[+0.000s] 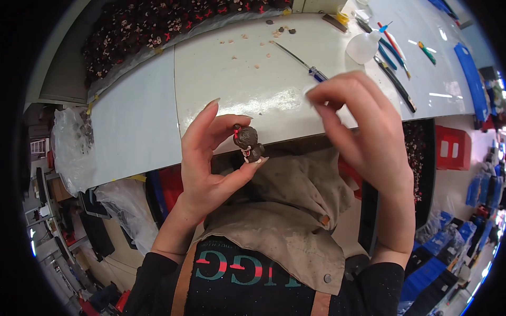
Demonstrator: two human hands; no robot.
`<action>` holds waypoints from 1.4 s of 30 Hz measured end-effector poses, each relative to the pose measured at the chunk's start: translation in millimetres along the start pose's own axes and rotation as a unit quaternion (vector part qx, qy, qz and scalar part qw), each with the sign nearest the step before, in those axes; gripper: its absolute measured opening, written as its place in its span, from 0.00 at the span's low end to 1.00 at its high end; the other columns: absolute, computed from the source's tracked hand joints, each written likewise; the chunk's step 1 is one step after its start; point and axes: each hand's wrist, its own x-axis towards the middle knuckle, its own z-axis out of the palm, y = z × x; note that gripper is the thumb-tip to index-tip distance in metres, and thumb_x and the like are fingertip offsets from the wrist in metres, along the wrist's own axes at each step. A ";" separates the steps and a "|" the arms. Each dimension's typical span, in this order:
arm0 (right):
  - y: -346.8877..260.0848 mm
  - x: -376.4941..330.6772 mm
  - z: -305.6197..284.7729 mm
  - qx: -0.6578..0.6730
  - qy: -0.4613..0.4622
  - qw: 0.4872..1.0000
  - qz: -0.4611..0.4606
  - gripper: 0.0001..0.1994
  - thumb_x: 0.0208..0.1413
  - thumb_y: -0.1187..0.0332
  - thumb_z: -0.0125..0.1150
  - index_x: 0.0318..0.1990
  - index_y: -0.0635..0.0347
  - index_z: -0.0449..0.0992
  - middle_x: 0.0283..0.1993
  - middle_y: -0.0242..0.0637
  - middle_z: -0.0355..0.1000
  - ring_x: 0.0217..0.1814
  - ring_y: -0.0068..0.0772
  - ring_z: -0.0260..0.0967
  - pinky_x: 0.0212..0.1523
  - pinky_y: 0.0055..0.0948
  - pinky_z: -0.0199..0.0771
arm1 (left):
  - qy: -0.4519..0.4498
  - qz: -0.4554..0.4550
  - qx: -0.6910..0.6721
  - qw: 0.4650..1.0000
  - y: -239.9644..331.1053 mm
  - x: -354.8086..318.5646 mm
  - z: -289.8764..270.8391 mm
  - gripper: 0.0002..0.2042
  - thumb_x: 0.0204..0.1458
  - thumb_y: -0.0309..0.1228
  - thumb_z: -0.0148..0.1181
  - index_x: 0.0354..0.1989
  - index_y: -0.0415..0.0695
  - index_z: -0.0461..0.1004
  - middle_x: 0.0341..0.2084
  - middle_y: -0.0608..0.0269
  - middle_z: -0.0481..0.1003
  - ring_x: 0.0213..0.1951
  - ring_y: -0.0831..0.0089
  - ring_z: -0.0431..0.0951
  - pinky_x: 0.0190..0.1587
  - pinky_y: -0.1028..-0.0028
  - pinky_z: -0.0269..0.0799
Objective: Assembling small toy figurines by applying glue and joining plastic parts.
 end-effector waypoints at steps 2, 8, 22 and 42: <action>8.5 3.4 -1.4 -0.032 0.023 0.999 0.010 0.09 0.46 0.84 0.57 0.37 0.68 0.72 0.36 0.39 0.71 0.35 0.29 0.69 0.38 0.23 0.69 | 0.002 0.001 0.000 1.000 2.3 0.3 1.0 0.39 0.40 0.21 0.67 0.63 0.37 0.53 0.46 0.53 0.71 0.48 0.65 0.74 0.53 0.69 0.68; 40.3 5.8 11.7 -0.082 0.061 0.994 0.050 0.07 0.52 0.80 0.57 0.39 0.66 0.74 0.39 0.38 0.71 0.39 0.30 0.71 0.41 0.25 0.70 | -0.005 -0.023 0.011 1.000 11.7 -2.0 0.5 0.40 0.40 0.21 0.68 0.64 0.38 0.52 0.45 0.53 0.71 0.45 0.66 0.74 0.52 0.70 0.68; 21.9 -31.5 17.9 0.191 0.065 0.971 0.125 0.05 0.52 0.79 0.55 0.37 0.65 0.68 0.38 0.36 0.65 0.41 0.26 0.61 0.47 0.23 0.61 | -0.177 -0.187 -0.181 0.949 18.6 -4.5 4.3 0.38 0.46 0.21 0.62 0.67 0.43 0.49 0.50 0.57 0.64 0.51 0.70 0.68 0.54 0.72 0.65; 65.5 -23.9 0.2 0.041 0.307 0.943 0.121 0.18 0.57 0.71 0.58 0.52 0.70 0.64 0.49 0.41 0.66 0.50 0.27 0.64 0.51 0.23 0.64 | -0.126 -0.389 -0.448 0.795 18.7 -29.0 16.1 0.33 0.48 0.40 0.66 0.59 0.37 0.61 0.52 0.56 0.68 0.50 0.71 0.72 0.55 0.71 0.67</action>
